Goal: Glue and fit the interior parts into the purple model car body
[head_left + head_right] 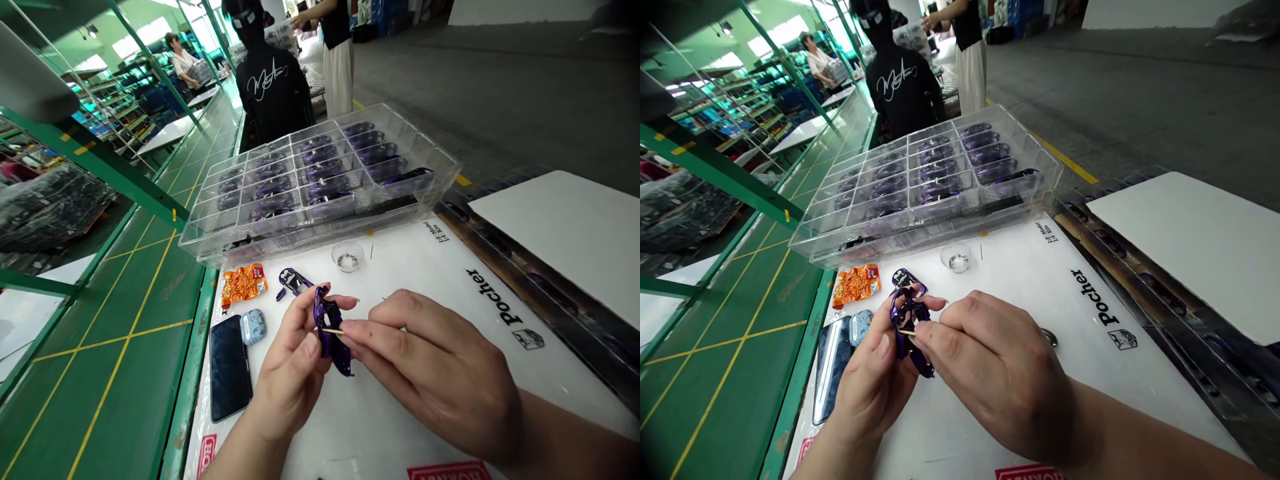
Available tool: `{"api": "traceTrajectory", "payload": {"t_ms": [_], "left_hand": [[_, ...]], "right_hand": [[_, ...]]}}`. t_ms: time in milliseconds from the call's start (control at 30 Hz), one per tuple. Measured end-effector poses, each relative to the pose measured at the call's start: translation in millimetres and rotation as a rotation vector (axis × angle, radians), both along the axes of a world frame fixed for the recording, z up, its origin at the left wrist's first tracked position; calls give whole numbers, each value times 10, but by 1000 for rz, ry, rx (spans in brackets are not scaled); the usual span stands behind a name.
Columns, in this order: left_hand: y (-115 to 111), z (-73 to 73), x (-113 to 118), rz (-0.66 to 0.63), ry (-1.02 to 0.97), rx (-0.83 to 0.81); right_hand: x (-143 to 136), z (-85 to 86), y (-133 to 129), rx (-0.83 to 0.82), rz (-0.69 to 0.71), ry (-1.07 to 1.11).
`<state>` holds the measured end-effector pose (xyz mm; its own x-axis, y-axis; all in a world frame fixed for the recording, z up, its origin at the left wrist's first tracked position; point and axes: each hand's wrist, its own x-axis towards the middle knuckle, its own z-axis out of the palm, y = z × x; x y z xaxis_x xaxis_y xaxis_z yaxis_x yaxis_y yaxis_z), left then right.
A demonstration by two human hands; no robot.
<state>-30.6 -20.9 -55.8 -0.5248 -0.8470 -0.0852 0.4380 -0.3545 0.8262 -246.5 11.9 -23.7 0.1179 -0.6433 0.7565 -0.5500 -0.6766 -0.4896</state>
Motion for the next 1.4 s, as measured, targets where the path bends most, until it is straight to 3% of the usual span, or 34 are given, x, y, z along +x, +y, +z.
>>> {"api": "traceTrajectory", "payload": {"t_ms": [300,1400], "left_hand": [[-28,-48,13,-33,53,-92],[-64,-47,9,-42,79,-96]], "right_hand": [[-37,-16,7,-24,-24,54],[-36,-29,36,2,11,54]]}}
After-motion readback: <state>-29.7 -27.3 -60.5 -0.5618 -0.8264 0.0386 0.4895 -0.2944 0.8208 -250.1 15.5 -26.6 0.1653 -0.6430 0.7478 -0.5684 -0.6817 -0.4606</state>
